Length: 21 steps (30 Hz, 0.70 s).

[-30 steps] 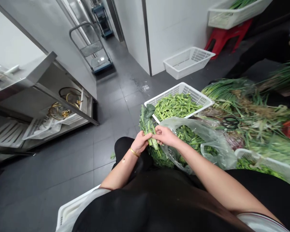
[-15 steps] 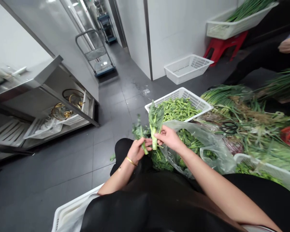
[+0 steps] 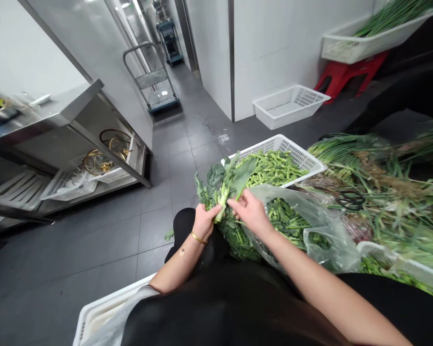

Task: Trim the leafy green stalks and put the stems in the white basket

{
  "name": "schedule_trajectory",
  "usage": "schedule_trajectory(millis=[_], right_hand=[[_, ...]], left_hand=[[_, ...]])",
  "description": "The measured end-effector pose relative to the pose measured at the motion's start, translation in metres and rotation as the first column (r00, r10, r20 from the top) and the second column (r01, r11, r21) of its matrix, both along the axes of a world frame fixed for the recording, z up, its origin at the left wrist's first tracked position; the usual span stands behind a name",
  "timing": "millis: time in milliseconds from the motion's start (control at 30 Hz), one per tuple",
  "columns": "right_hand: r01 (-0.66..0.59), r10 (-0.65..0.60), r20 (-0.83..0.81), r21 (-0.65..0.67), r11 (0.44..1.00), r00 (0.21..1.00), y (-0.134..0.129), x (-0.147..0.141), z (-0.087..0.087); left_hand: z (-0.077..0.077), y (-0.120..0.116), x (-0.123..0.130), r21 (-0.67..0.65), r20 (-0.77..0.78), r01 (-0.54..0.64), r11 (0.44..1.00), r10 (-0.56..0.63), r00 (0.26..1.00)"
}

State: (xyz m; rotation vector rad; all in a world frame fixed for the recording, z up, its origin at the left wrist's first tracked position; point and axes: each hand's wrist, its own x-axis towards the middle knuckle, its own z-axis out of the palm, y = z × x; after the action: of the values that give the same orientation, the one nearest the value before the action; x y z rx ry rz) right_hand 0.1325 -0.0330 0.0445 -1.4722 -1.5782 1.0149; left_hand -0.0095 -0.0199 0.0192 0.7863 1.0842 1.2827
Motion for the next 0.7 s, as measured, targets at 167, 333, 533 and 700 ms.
schedule_trajectory(millis=[167,333,533,700], right_hand=[[-0.060,-0.002,-0.211,-0.286,0.956,0.978,0.049,0.013,0.009],[-0.115,0.062,-0.190,-0.284,0.952,0.980,0.060,0.006,0.012],[0.027,-0.027,-0.094,-0.003,1.000,0.995,0.057,0.001,0.005],[-0.245,0.088,0.295,0.551,0.798,0.951,0.013,-0.015,-0.017]], left_hand=[[-0.002,-0.008,-0.003,0.115,-0.217,-0.015,0.993,0.040,0.975],[0.004,-0.002,-0.013,0.121,-0.277,-0.044,0.992,0.076,0.958],[0.008,0.004,-0.003,0.221,-0.217,-0.141,0.965,0.189,0.958],[0.015,0.022,0.007,-0.007,0.176,-0.296,0.955,0.292,0.940]])
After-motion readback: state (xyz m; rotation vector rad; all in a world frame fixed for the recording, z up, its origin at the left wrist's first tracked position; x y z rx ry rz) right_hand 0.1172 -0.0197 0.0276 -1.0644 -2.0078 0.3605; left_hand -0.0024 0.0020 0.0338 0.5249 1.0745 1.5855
